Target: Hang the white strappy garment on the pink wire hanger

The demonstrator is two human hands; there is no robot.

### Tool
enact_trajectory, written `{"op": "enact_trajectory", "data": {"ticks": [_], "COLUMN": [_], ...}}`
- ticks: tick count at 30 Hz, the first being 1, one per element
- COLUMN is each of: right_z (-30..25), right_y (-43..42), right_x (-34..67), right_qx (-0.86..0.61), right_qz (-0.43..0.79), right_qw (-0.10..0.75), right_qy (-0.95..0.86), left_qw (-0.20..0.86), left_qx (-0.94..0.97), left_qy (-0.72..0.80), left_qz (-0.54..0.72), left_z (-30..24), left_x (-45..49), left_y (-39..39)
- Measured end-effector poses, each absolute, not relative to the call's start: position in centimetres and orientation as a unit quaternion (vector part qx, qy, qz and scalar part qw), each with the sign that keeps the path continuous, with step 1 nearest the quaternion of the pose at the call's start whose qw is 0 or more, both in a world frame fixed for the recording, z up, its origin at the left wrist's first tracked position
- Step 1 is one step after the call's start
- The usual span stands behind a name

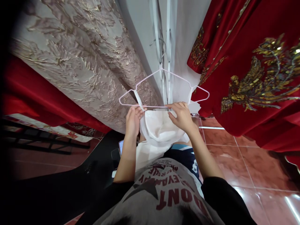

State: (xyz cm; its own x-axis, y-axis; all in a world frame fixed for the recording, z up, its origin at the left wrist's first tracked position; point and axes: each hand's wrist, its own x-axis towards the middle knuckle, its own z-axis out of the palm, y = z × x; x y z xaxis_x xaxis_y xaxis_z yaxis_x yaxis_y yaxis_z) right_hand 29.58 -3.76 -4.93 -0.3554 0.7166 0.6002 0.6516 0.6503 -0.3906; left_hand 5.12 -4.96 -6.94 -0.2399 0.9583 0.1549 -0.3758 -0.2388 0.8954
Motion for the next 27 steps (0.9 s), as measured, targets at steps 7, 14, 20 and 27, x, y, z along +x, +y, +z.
{"op": "enact_trajectory", "data": {"ticks": [7,14,20,27], "right_z": [-5.7,-6.1,-6.1,-6.1], "right_y": [-3.9,-4.5,-4.9,-5.0], "right_x": [29.2,28.7,28.1,29.6], "right_qx": [-0.414,-0.399,-0.405,-0.422], "right_qz": [0.035,0.028,0.039,0.081], "right_qw": [0.435,0.432,0.420,0.619], "right_qy": [-0.799,-0.808,-0.811,-0.658], "left_qw": [0.459,0.310,0.399,0.438], "left_qx": [0.517,0.369,0.331,0.378], "left_qy": [0.403,0.365,0.404,0.348], "left_qz": [0.600,0.796,0.754,0.738], "left_z": [-3.7,-2.4,-5.8,-5.6], "left_x": [2.6,-1.5,1.2,5.2], "left_y": [-6.3,-3.0,-4.1,-3.9]}}
